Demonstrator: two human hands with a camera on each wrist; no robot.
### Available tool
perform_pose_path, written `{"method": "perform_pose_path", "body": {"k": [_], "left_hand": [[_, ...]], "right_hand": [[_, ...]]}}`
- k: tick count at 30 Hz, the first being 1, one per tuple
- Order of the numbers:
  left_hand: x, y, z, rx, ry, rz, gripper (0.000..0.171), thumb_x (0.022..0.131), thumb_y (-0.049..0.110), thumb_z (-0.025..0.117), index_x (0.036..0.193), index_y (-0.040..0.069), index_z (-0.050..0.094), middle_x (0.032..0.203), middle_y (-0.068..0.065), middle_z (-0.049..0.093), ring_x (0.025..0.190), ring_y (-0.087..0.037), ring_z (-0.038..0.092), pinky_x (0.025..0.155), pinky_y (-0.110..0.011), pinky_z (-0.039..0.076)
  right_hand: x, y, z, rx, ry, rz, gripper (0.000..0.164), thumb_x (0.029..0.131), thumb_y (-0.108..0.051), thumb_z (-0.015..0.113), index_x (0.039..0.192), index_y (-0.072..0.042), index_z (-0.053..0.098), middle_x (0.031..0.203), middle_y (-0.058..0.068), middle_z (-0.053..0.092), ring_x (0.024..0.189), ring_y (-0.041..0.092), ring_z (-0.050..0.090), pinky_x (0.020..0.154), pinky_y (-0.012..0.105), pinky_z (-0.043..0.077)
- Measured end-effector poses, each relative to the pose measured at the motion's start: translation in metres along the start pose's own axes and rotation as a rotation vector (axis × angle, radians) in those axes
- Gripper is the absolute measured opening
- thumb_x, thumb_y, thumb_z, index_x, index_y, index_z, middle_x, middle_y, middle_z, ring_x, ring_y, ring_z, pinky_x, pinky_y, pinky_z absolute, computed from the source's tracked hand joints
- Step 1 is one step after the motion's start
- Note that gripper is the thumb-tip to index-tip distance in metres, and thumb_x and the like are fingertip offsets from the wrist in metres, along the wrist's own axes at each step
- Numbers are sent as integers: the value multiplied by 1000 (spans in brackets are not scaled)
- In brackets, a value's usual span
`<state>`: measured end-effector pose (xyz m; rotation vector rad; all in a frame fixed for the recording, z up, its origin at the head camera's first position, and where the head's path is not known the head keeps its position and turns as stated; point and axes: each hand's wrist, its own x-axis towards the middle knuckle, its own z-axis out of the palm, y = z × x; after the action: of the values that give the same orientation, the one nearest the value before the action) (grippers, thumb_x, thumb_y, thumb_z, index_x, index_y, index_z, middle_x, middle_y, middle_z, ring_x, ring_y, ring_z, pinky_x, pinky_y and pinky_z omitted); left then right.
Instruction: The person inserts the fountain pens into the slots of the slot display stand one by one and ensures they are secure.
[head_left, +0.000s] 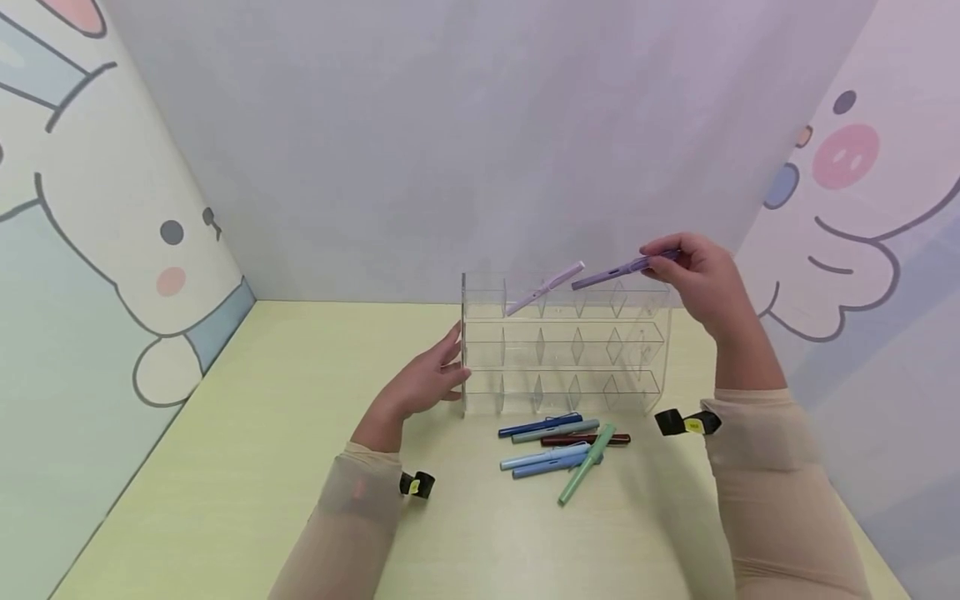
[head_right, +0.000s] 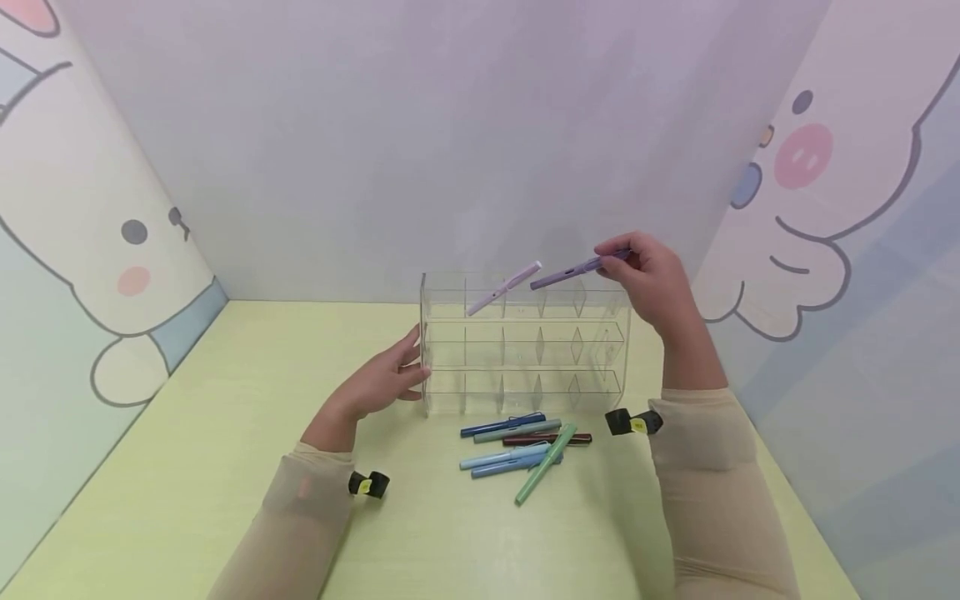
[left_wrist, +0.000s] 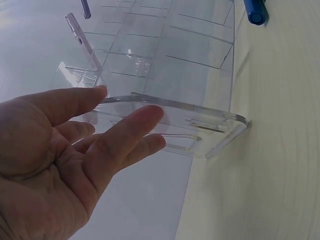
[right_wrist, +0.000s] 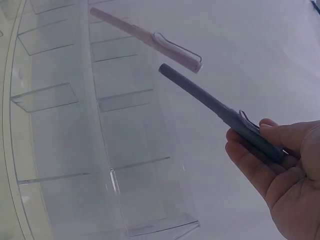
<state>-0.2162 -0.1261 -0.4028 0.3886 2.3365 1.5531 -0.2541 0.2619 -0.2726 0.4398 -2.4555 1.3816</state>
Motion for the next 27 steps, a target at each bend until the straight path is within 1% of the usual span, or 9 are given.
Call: {"method": "perform_pose_path", "body": {"k": [4, 8, 11, 14, 17, 19, 27], "left_hand": [[0, -1, 1, 5, -3, -3, 79, 102, 22, 55, 151, 55, 3, 163, 1, 20, 128, -30, 56, 95, -46, 54], [0, -1, 2, 7, -1, 0, 79, 102, 22, 55, 150, 57, 3, 163, 2, 21, 127, -31, 56, 95, -46, 54], [1, 0, 2, 3, 1, 8, 80, 101, 20, 56, 149, 57, 4, 163, 3, 22, 131, -30, 53, 93, -44, 56], [2, 1, 3, -11, -3, 21, 81, 101, 18, 57, 149, 58, 5, 163, 2, 22, 136, -30, 47, 91, -43, 57], [1, 3, 4, -22, -9, 20, 81, 101, 18, 57, 148, 59, 5, 163, 3, 21, 139, -30, 43, 89, -42, 58], [1, 4, 4, -24, -11, 17, 81, 101, 18, 57, 148, 59, 5, 163, 3, 21, 139, -28, 43, 89, -42, 58], [2, 2, 4, -23, -11, 17, 81, 101, 17, 56, 148, 58, 4, 163, 2, 20, 138, -30, 45, 89, -42, 58]], "right_hand": [[3, 3, 8, -69, -46, 16, 24, 101, -15, 54, 118, 0, 63, 113, 8, 62, 93, 2, 63, 82, 9, 53], [5, 6, 18, -125, -99, 10, 23, 101, -16, 54, 118, -3, 63, 116, 11, 63, 93, 2, 61, 80, 5, 50], [6, 7, 24, -164, -135, 4, 22, 101, -18, 54, 119, -7, 62, 114, 11, 63, 92, 7, 61, 76, 8, 50], [6, 8, 29, -193, -162, -3, 21, 102, -20, 55, 119, -10, 62, 111, 9, 63, 91, 12, 61, 72, 14, 49], [6, 10, 32, -211, -172, -10, 21, 102, -22, 54, 118, -11, 62, 109, 8, 63, 89, 15, 59, 68, 19, 48], [6, 11, 33, -216, -172, -15, 21, 102, -22, 54, 118, -12, 63, 108, 8, 63, 88, 16, 58, 68, 20, 48], [5, 11, 39, -223, -177, -28, 21, 102, -19, 53, 118, -11, 63, 112, 10, 64, 94, 18, 60, 72, 20, 49]]}}
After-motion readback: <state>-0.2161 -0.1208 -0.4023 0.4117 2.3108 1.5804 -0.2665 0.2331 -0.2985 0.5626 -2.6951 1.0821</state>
